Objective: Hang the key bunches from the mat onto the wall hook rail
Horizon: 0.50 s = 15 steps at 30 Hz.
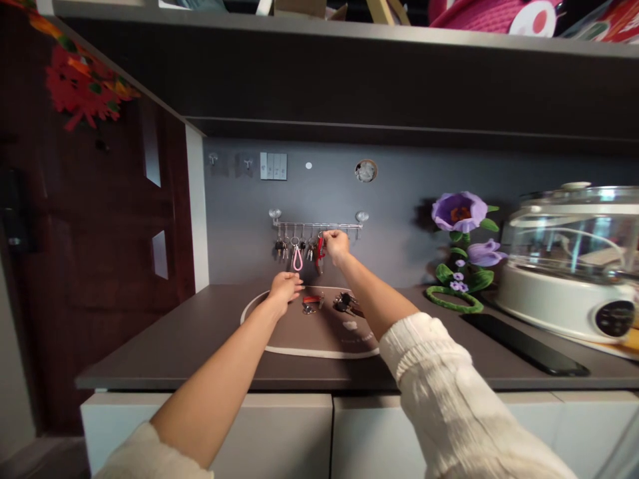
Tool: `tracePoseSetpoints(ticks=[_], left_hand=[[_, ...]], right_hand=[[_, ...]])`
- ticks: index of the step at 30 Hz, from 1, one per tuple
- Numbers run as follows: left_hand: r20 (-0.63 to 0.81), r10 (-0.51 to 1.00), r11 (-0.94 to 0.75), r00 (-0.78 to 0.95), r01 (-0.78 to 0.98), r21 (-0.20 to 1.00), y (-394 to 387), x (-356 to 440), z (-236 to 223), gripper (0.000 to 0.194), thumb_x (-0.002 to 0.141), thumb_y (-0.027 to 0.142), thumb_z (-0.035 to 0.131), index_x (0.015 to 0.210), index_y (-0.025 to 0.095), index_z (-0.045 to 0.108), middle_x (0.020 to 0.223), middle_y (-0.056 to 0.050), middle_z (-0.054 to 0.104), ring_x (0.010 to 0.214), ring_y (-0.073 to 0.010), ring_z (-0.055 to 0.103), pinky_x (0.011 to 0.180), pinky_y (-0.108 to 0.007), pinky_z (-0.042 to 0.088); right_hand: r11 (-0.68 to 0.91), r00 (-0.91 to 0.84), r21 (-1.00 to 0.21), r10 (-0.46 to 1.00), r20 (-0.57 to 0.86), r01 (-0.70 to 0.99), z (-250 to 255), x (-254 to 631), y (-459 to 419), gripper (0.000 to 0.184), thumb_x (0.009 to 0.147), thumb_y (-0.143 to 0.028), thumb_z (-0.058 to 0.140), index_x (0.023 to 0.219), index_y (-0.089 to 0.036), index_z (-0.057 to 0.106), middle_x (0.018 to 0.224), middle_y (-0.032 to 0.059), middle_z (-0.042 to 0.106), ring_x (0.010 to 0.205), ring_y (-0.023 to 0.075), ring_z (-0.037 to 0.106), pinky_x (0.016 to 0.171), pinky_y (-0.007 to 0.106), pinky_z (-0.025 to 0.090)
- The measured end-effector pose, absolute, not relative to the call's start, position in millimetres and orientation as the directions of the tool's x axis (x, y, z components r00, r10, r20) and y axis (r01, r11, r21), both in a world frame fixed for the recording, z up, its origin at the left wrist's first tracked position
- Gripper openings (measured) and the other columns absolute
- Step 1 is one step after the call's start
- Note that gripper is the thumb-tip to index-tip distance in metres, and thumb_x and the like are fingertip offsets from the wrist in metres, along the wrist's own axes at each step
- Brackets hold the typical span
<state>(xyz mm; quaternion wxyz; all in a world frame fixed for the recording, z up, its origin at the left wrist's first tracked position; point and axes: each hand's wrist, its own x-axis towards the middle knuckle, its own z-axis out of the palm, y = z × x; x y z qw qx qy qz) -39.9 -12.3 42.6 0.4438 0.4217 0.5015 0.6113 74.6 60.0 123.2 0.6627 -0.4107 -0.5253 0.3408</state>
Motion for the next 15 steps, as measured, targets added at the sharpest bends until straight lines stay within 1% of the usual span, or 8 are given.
tracePoseSetpoints(ticks=[4,7,10,15], left_hand=[[0.048,0.964,-0.086,-0.26,-0.138,0.987,-12,-41,43,0.01,0.08,0.019,0.048,0.071,0.015,0.047,0.076,-0.004,0.059,0.061,-0.009,0.055,0.054,-0.019,0.039],[0.034,0.964,-0.079,-0.262,-0.161,0.984,-12,-41,43,0.008,0.078,0.019,0.05,0.071,0.016,0.048,0.075,-0.003,0.059,0.06,-0.009,0.055,0.055,-0.02,0.039],[0.037,0.967,-0.081,-0.254,-0.165,0.983,-12,-41,43,0.008,0.078,0.019,0.049,0.072,0.016,0.048,0.076,-0.003,0.058,0.058,-0.0085,0.054,0.054,-0.02,0.038],[0.037,0.969,-0.075,-0.246,-0.148,0.986,-9,-41,42,0.009,0.079,0.02,0.049,0.071,0.015,0.048,0.078,-0.004,0.06,0.059,-0.0085,0.055,0.051,-0.019,0.037]], right_hand=[[0.428,0.309,-0.904,0.861,0.403,-0.013,124,70,79,0.009,0.071,-0.016,0.053,0.063,-0.016,0.05,0.046,-0.005,0.046,0.04,0.0063,0.044,0.044,0.021,0.044],[0.427,0.369,-0.903,0.833,0.412,0.043,121,68,93,0.009,0.07,-0.017,0.054,0.062,-0.015,0.053,0.044,-0.0049,0.045,0.039,0.0065,0.043,0.045,0.022,0.044],[0.438,0.415,-0.889,0.791,0.451,0.131,115,68,106,0.008,0.068,-0.021,0.057,0.063,-0.014,0.057,0.045,-0.0033,0.049,0.041,0.0075,0.046,0.047,0.021,0.045],[0.455,0.462,-0.848,0.712,0.529,0.269,108,69,123,0.014,0.069,-0.025,0.055,0.065,-0.013,0.061,0.05,0.001,0.057,0.051,0.0106,0.054,0.055,0.021,0.046]])
